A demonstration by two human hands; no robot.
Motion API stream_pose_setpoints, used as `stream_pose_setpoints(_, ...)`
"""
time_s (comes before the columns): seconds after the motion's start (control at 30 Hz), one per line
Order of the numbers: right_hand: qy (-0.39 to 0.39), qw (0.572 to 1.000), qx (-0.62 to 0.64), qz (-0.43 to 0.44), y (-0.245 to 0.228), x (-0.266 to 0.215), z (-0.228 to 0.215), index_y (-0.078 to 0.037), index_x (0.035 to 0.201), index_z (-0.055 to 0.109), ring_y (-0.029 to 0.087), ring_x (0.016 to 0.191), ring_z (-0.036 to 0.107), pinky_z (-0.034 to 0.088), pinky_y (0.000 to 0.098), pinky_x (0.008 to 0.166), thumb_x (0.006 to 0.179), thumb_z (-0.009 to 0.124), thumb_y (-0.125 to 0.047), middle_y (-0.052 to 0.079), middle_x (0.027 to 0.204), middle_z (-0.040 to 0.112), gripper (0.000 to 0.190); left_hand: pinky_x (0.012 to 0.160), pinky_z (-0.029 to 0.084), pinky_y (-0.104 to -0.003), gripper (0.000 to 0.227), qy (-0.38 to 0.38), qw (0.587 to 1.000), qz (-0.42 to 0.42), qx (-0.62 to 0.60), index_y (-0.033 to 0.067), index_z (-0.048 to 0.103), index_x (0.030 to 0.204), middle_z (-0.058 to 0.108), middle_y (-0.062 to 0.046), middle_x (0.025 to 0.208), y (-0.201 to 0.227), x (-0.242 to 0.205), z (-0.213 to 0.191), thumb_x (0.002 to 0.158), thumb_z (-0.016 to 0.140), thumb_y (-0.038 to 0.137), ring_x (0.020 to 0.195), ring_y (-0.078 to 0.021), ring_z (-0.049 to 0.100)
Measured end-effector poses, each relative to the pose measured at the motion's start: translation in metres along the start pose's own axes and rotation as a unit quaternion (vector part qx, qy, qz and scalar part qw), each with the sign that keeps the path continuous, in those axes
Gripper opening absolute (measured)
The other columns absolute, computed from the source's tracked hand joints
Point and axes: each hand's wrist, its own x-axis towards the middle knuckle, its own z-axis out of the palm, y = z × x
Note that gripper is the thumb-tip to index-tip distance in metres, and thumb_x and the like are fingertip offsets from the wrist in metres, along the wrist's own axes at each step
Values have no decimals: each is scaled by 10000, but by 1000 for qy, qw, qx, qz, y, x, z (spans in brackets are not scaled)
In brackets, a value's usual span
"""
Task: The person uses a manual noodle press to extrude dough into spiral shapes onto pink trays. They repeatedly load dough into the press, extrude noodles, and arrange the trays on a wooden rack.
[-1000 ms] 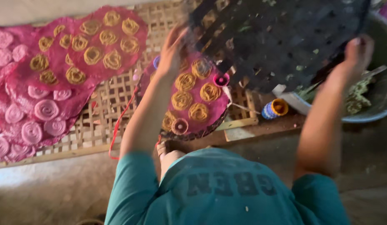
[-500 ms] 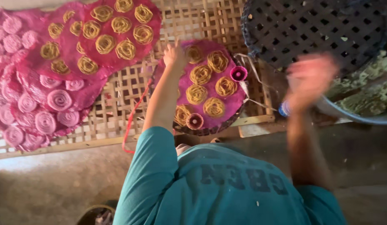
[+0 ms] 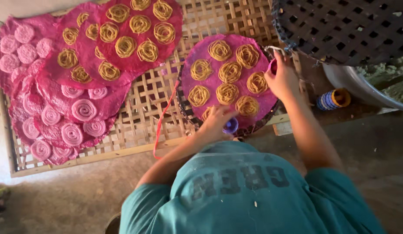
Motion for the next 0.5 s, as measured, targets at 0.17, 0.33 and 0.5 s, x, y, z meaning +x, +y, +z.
stream_pose_setpoints(0.17,-80,958,208,-181,-58,-94,-6,-43,1379,568,265,1010,705,559,357,891,967,677,-102,152,1166,678,430,1093,422,-512,854,-36,997,-52,50,77,489,1371,558,-214,1297,2,-8,11,643,902,246,1292,-412,476)
stream_pose_setpoints(0.33,-19,943,190,-272,-66,-129,7,5,1536,377,457,1269,537,459,479,1045,836,750,-72,261,1423,507,798,1102,463,-463,1149,-34,995,-88,-42,-21,119,1646,547,-258,1359,21,21,11,667,722,-24,1280,-428,536)
stream_pose_setpoints(0.5,-188,957,215,47,-41,-133,-3,-98,1519,342,364,1128,614,540,430,895,790,796,-207,188,1377,507,865,1032,443,-495,1189,-17,993,-72,-87,1,108,1581,517,-301,1321,57,43,0,614,799,5,1236,-480,491)
